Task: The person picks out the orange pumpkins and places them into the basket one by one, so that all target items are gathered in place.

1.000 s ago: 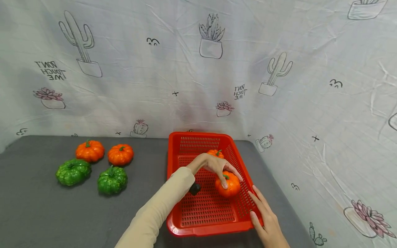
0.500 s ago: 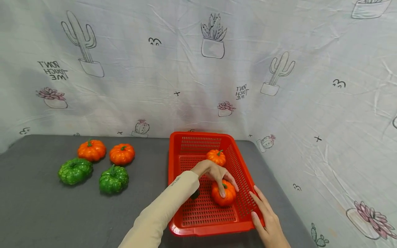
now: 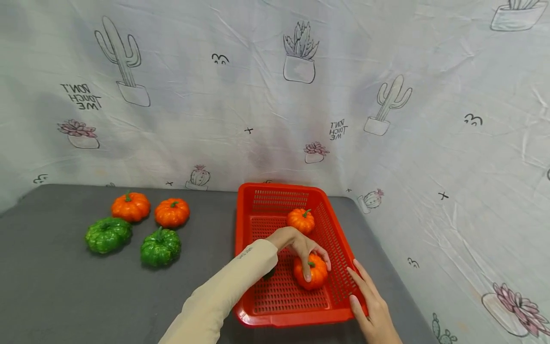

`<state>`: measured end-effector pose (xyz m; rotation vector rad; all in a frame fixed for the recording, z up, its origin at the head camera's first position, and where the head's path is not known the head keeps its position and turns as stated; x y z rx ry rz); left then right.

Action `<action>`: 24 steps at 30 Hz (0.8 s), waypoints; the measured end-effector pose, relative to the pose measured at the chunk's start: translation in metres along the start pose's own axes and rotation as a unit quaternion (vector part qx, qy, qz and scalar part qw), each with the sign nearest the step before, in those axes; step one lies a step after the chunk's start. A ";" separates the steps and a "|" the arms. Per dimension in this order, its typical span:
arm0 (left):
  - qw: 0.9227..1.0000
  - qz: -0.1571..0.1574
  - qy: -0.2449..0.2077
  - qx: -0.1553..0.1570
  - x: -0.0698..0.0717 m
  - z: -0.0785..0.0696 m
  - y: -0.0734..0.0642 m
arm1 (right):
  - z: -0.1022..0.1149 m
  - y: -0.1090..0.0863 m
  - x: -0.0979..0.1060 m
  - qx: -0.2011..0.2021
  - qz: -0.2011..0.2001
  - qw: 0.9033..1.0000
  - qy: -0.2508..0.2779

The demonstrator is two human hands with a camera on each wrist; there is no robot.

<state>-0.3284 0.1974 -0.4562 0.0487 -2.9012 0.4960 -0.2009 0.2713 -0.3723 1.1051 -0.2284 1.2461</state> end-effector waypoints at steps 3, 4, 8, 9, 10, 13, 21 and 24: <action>1.000 -0.002 0.000 0.003 -0.001 -0.001 0.001 | -0.001 -0.001 0.001 -0.001 -0.001 1.000 0.002; 1.000 -0.003 0.000 0.005 -0.001 -0.001 0.001 | -0.001 -0.001 0.001 0.001 -0.004 1.000 0.006; 1.000 -0.003 -0.005 0.014 -0.002 -0.003 0.002 | 0.000 0.000 0.001 0.003 -0.002 1.000 0.007; 1.000 -0.003 -0.005 0.016 -0.003 -0.003 0.002 | 0.000 0.000 0.001 0.001 0.001 1.000 0.005; 1.000 -0.003 -0.005 0.019 -0.003 -0.003 0.002 | 0.000 0.001 0.001 -0.001 0.002 1.000 0.003; 1.000 -0.003 0.000 0.028 -0.004 -0.003 0.001 | -0.002 0.001 0.000 -0.016 0.015 1.000 -0.003; 0.997 0.008 0.064 0.033 -0.005 -0.006 0.000 | -0.008 -0.002 -0.003 -0.047 0.037 0.998 -0.022; 0.997 0.011 0.065 0.033 -0.005 -0.008 -0.001 | -0.006 -0.001 -0.002 -0.039 0.028 0.999 -0.014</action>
Point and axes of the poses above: each hand's wrist, its own y-axis towards the middle knuckle, its own x-axis out of the back of the hand, z = x × y, the point moved 10 cm from there along y, towards the middle knuckle, and after that the axes turned 12 degrees about -x, right-handed, at the moved point
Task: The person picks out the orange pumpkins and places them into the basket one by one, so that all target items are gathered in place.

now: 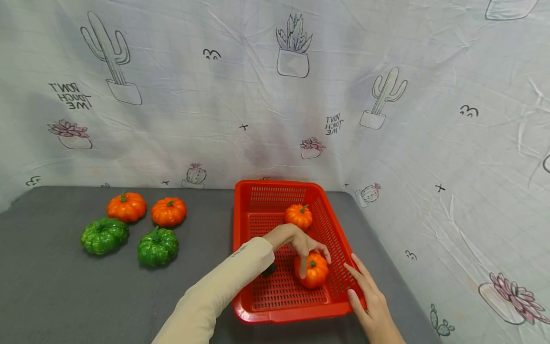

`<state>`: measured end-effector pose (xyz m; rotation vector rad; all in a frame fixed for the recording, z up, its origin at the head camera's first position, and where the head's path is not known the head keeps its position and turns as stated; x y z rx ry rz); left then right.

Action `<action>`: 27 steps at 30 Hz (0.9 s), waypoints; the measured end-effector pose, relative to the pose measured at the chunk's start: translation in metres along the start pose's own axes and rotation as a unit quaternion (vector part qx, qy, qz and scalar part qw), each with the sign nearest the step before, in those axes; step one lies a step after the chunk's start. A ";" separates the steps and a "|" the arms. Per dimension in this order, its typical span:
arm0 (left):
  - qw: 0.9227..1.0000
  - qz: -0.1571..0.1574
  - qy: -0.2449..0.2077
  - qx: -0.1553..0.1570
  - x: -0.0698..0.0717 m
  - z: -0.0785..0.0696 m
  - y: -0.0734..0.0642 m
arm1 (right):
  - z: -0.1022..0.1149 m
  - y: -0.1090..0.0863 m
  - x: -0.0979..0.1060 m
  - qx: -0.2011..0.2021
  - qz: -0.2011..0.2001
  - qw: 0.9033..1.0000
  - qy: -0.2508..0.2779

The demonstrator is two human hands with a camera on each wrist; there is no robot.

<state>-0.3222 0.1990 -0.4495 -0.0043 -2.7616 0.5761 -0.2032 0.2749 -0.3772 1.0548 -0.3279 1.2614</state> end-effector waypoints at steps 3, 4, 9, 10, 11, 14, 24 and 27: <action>1.000 -0.001 -0.011 0.004 0.000 0.000 -0.001 | 0.003 0.000 0.002 0.015 -0.015 1.000 0.012; 1.000 -0.002 -0.014 0.005 0.001 -0.001 -0.002 | 0.004 0.000 0.003 0.021 -0.020 0.999 0.016; 1.000 -0.004 -0.012 -0.007 0.002 -0.003 -0.002 | 0.003 -0.001 0.004 0.031 -0.029 0.999 0.026; 1.000 -0.003 -0.009 -0.014 0.003 -0.004 -0.002 | 0.003 -0.001 0.004 0.029 -0.029 0.999 0.026; 1.000 -0.002 -0.007 -0.019 0.003 -0.006 -0.002 | 0.003 -0.001 0.004 0.027 -0.028 0.999 0.025; 0.999 -0.001 -0.008 -0.031 0.005 -0.009 -0.004 | 0.002 -0.001 0.003 0.019 -0.023 0.999 0.020; 0.999 -0.008 -0.011 -0.037 0.006 -0.007 -0.005 | 0.005 -0.002 0.003 0.029 -0.024 0.999 0.018; 0.999 -0.011 -0.015 -0.042 0.008 -0.009 -0.006 | 0.005 -0.002 0.003 0.035 -0.030 0.999 0.023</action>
Point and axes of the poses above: each hand's wrist, its own y-axis towards the middle knuckle, its own x-axis out of the back of the hand, z = x × y, the point moved 10 cm from there along y, towards the middle knuckle, and after that the axes turned 12 degrees about -x, right-handed, at the moved point
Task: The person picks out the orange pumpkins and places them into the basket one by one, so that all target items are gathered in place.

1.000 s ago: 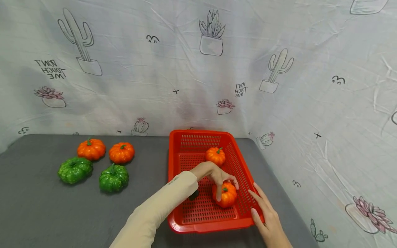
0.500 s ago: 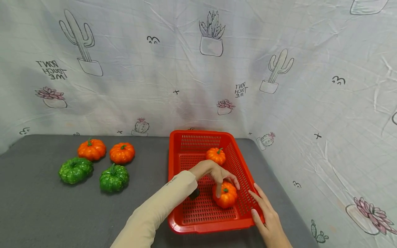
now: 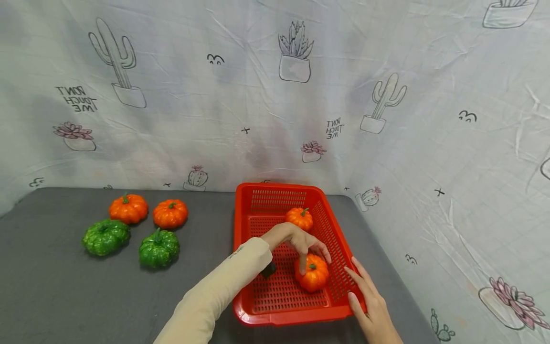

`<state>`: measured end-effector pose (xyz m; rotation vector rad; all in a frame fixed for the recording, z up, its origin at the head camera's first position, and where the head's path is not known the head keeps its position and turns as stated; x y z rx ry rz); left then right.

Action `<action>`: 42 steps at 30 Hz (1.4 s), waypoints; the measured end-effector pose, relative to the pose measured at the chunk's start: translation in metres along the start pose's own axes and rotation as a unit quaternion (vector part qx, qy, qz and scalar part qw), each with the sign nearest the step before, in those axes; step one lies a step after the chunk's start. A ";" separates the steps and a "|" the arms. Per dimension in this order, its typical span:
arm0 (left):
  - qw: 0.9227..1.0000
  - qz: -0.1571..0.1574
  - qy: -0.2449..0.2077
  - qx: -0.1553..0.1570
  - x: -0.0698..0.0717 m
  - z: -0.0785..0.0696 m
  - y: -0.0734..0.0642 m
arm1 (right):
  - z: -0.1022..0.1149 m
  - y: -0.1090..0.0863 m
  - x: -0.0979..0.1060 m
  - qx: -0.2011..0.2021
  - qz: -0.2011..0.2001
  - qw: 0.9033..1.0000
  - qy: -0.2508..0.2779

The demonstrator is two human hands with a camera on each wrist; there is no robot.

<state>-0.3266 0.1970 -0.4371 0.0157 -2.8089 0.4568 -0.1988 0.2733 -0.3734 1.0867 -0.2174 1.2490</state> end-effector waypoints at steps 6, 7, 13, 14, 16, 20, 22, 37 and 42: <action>1.000 0.000 -0.017 -0.009 0.001 0.001 -0.005 | -0.001 -0.001 -0.001 -0.001 -0.001 1.000 0.005; 1.000 0.001 -0.016 -0.011 0.001 0.001 -0.005 | -0.001 -0.001 -0.001 0.000 -0.001 1.000 0.006; 1.000 0.000 -0.009 -0.011 0.001 0.003 -0.007 | 0.001 -0.002 -0.001 0.004 -0.001 1.000 0.009; 1.000 -0.002 -0.008 -0.010 0.001 0.004 -0.008 | 0.001 -0.002 -0.002 0.003 -0.001 1.000 0.008; 1.000 -0.005 -0.008 -0.007 0.001 0.004 -0.008 | 0.001 -0.002 -0.002 0.000 -0.002 1.000 0.007; 1.000 -0.008 -0.003 -0.004 0.002 0.004 -0.011 | 0.001 -0.002 -0.003 -0.005 -0.002 1.000 0.005; 1.000 -0.011 -0.001 -0.005 0.003 0.003 -0.013 | 0.001 -0.002 -0.004 -0.005 -0.003 1.000 0.005; 0.984 -0.153 0.048 -0.075 0.034 -0.056 -0.092 | 0.004 -0.001 -0.005 0.006 0.008 1.000 0.003; 0.966 -0.223 0.049 -0.124 0.032 -0.074 -0.139 | 0.002 -0.002 -0.001 0.008 0.000 1.000 0.005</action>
Point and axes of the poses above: each hand's wrist, its own y-axis towards the middle knuckle, its own x-axis out of the back of the hand, z = x × y, the point moved 10 cm from there along y, towards the middle knuckle, and after that the axes turned 12 degrees about -x, right-handed, at the moved point
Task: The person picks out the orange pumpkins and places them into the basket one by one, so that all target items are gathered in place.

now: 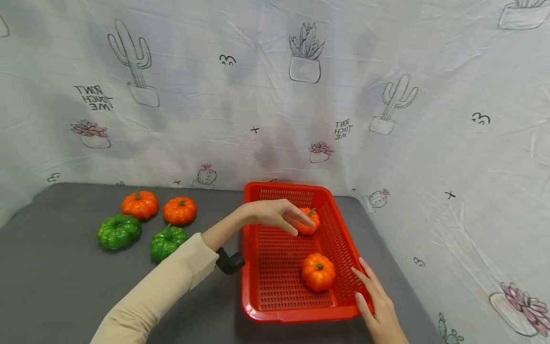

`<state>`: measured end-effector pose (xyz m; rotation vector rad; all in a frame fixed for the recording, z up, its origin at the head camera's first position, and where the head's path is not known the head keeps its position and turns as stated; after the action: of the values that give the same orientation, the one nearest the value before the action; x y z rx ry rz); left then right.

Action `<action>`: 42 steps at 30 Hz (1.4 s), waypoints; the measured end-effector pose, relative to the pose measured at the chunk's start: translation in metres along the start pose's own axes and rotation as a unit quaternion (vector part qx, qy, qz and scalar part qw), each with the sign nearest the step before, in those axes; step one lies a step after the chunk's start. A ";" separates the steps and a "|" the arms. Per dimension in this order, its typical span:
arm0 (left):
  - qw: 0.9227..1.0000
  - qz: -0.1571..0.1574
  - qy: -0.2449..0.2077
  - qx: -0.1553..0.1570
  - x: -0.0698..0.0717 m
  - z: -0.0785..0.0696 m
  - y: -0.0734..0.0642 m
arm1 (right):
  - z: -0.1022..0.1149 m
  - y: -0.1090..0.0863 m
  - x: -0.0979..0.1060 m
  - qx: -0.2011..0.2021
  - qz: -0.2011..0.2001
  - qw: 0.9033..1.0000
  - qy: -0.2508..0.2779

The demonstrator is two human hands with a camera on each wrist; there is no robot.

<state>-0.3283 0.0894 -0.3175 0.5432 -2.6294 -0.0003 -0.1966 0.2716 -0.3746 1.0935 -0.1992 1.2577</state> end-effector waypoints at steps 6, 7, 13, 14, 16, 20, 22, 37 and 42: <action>0.997 -0.070 0.029 -0.034 0.014 -0.011 -0.047 | -0.001 0.002 0.003 0.004 -0.003 1.000 0.003; 0.995 -0.082 0.035 -0.040 0.015 -0.011 -0.056 | 0.000 0.002 0.003 0.004 -0.002 1.000 0.003; 0.984 -0.169 0.057 -0.017 0.015 0.000 -0.107 | 0.000 0.001 0.001 0.004 0.009 1.000 -0.002; 0.981 -0.184 0.057 -0.006 0.015 0.003 -0.116 | 0.001 0.000 0.001 0.005 0.009 1.000 -0.002; 0.976 -0.211 0.052 0.004 0.015 0.009 -0.130 | 0.000 0.000 0.001 0.001 0.013 1.000 -0.006; 0.962 -0.267 0.046 0.010 0.018 0.022 -0.154 | -0.001 -0.001 0.003 0.007 0.002 1.000 0.001; 0.954 -0.297 0.048 0.011 0.021 0.029 -0.166 | -0.001 -0.001 0.003 0.008 0.000 1.000 0.002; 0.932 -0.346 0.105 0.029 0.074 0.068 -0.234 | 0.001 0.001 0.001 0.012 0.001 1.000 0.005; 0.940 -0.307 0.146 0.021 0.098 0.076 -0.239 | 0.002 0.001 0.000 0.006 0.009 1.000 -0.004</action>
<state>-0.3521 -0.1752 -0.3649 1.2513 -2.0823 -0.0537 -0.1969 0.2703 -0.3734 1.1096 -0.2082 1.2725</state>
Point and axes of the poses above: each hand's wrist, its own y-axis towards the middle knuckle, its own x-axis out of the back of the hand, z = x × y, the point moved 10 cm from there along y, towards the middle knuckle, and after that the axes turned 12 degrees about -x, right-handed, at the moved point
